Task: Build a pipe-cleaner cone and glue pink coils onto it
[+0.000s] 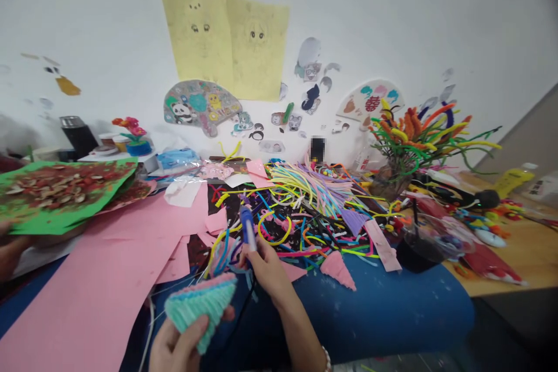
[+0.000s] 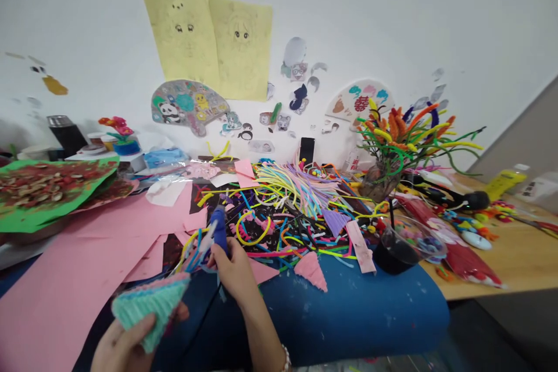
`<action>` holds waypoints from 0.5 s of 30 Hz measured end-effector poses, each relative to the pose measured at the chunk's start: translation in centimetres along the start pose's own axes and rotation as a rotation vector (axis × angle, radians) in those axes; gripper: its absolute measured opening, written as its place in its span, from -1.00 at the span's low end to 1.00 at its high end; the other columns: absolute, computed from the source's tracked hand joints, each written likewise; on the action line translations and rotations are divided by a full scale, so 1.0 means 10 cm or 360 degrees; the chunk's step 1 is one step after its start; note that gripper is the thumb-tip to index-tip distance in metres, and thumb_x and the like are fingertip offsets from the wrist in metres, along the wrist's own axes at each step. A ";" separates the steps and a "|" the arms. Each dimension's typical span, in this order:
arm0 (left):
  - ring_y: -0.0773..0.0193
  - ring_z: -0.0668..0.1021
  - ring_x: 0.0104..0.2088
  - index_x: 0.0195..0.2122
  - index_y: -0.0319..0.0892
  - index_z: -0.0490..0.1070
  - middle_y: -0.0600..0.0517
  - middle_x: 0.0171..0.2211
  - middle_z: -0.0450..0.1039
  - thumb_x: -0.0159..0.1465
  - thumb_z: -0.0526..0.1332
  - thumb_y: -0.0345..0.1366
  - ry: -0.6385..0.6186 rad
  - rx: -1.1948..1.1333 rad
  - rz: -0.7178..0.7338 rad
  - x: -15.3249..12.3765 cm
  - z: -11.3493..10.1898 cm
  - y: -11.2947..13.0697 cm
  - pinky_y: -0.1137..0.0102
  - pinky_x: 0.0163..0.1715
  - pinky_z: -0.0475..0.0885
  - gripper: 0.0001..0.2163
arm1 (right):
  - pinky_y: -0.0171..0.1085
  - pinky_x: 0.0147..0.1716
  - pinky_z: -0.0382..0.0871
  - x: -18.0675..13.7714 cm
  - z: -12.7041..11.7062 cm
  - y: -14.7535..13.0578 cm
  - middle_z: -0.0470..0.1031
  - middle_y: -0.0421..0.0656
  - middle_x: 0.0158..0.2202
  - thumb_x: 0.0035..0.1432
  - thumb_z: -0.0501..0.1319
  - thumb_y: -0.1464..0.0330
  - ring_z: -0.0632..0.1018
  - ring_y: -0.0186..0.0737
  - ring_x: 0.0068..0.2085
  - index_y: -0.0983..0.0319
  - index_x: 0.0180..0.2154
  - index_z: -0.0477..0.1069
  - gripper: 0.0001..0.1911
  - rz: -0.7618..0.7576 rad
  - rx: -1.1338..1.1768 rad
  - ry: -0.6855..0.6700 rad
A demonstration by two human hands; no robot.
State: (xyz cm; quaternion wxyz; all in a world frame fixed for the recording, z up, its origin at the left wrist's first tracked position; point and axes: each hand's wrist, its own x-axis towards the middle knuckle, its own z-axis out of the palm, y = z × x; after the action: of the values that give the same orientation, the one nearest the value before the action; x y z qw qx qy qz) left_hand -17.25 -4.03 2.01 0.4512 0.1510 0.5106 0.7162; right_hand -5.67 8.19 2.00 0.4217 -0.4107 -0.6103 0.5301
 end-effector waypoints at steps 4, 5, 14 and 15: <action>0.03 0.66 -0.25 -0.23 -0.19 0.60 -0.04 -0.33 0.65 -0.09 0.43 -0.33 0.0248 -0.0373 0.0091 0.10 0.12 0.10 0.28 -0.21 0.61 -0.66 | -0.38 -0.54 0.26 -0.05 -0.03 0.04 0.24 -0.40 -0.68 0.15 0.17 0.05 0.32 -0.38 -0.62 0.17 -0.36 0.22 -0.67 0.0044 0.0357 0.0167; 0.03 0.64 -0.16 -0.15 -0.16 0.58 -0.02 -0.26 0.65 -0.04 0.38 -0.36 0.0266 -0.0441 0.0124 0.08 0.18 0.13 0.26 -0.12 0.58 -0.64 | -0.37 -0.54 0.25 -0.06 -0.04 0.05 0.22 -0.42 -0.70 0.16 0.17 0.05 0.30 -0.38 -0.63 0.16 -0.36 0.20 -0.67 0.0048 0.0419 0.0210; 0.07 0.36 0.23 0.07 -0.11 0.48 -0.01 0.05 0.54 0.25 0.15 -0.19 0.0289 -0.0801 -0.0056 -0.01 0.49 0.23 0.21 0.28 0.19 -0.62 | -0.32 -0.47 0.31 -0.13 -0.23 0.09 0.42 -0.26 -0.54 0.14 0.23 0.07 0.43 -0.32 -0.53 0.21 -0.35 0.32 -0.68 -0.0006 0.0730 0.0101; 0.08 0.36 0.23 0.08 -0.11 0.47 -0.01 0.04 0.54 0.26 0.14 -0.21 0.0283 -0.0809 -0.0088 0.02 0.50 0.21 0.22 0.28 0.19 -0.62 | -0.32 -0.49 0.30 -0.15 -0.26 0.10 0.43 -0.26 -0.52 0.14 0.25 0.08 0.43 -0.32 -0.52 0.22 -0.31 0.35 -0.67 0.0001 0.0741 0.0049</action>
State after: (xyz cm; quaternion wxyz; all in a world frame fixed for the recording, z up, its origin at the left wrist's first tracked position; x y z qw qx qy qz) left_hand -15.02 -1.08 5.96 0.4472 -0.0447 0.3560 0.8193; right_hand -2.68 7.66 1.13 0.5142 -0.3106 -0.4648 0.6505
